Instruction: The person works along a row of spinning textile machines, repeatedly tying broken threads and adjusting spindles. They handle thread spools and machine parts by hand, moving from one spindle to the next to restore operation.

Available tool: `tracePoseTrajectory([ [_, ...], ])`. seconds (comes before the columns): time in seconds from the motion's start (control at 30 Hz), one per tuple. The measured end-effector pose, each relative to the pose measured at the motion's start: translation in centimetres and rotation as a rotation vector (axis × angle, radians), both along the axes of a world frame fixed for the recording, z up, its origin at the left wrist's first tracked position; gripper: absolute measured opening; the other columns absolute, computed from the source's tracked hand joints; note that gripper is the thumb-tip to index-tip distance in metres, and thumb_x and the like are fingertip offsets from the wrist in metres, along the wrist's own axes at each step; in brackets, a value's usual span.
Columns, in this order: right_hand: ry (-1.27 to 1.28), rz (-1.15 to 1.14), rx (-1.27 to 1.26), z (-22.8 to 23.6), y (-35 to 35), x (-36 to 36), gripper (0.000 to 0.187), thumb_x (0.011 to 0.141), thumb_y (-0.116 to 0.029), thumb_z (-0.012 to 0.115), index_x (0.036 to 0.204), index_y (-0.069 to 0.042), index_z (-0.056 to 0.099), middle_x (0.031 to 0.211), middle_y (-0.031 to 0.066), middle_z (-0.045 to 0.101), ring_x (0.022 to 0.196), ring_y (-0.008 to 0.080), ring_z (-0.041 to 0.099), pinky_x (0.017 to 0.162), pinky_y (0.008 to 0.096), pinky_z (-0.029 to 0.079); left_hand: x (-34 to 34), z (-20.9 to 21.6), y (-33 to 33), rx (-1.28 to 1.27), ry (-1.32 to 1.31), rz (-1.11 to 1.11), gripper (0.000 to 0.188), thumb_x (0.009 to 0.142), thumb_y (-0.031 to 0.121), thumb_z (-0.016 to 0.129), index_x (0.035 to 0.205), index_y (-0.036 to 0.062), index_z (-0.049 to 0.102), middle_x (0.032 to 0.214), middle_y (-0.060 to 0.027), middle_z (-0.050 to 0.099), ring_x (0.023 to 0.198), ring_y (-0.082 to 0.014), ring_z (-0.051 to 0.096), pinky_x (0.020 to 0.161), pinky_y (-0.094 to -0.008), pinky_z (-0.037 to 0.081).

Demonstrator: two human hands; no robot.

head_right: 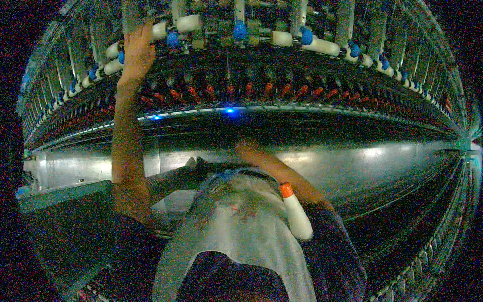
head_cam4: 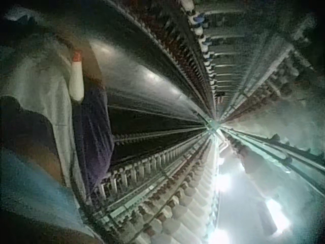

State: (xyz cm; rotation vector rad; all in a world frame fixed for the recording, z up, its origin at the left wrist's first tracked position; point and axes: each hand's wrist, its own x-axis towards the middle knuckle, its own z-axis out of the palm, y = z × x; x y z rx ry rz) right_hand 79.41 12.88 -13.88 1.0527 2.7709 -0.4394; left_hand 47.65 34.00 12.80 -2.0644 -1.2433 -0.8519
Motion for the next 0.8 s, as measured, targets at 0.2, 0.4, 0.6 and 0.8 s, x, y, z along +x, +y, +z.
tracePoseTrajectory([
  [0.2,0.098,-0.301,-0.026,6.0,4.5,0.4,0.011,0.069,-0.007,0.058,0.078,-0.001,0.06,0.076,0.0206,0.061,0.078,0.0373,0.061,0.063,0.0471,0.048,1.6,4.7,-1.6,-0.076,0.156,0.033,0.048,0.065,-0.003,0.057,0.112,0.0076,0.054,0.099,-0.0112,0.06,0.093,-0.0315,0.057,0.079,-0.0449,0.044],
  [0.4,0.002,-0.147,-0.046,5.1,3.7,-2.2,0.013,0.069,-0.009,0.06,0.078,0.0,0.06,0.079,0.0202,0.062,0.08,0.0365,0.061,0.066,0.0491,0.048,7.2,3.1,-4.9,-0.495,0.043,-0.451,0.044,0.067,0.003,0.062,0.111,0.0081,0.056,0.092,-0.0123,0.062,0.088,-0.0327,0.059,0.079,-0.0459,0.045],
  [0.6,0.106,-0.327,-0.01,3.5,4.6,-0.6,0.015,0.075,-0.013,0.058,0.085,-0.002,0.061,0.073,0.0167,0.062,0.072,0.0367,0.062,0.063,0.0463,0.049,12.2,-1.6,-4.1,-0.307,0.116,-0.095,0.058,0.065,0.004,0.065,0.12,0.0067,0.049,0.101,-0.0122,0.058,0.097,-0.0311,0.054,0.084,-0.043,0.043],
  [0.8,0.642,-0.665,0.318,8.5,9.8,-1.2,0.019,0.081,-0.01,0.056,0.096,-0.001,0.061,0.074,0.0163,0.063,0.069,0.0342,0.063,0.061,0.0409,0.05,13.6,-2.4,-1.5,-0.009,0.142,-0.044,0.059,0.06,-0.004,0.06,0.117,0.0081,0.05,0.098,-0.008,0.053,0.093,-0.0281,0.051,0.083,-0.0402,0.04],
])
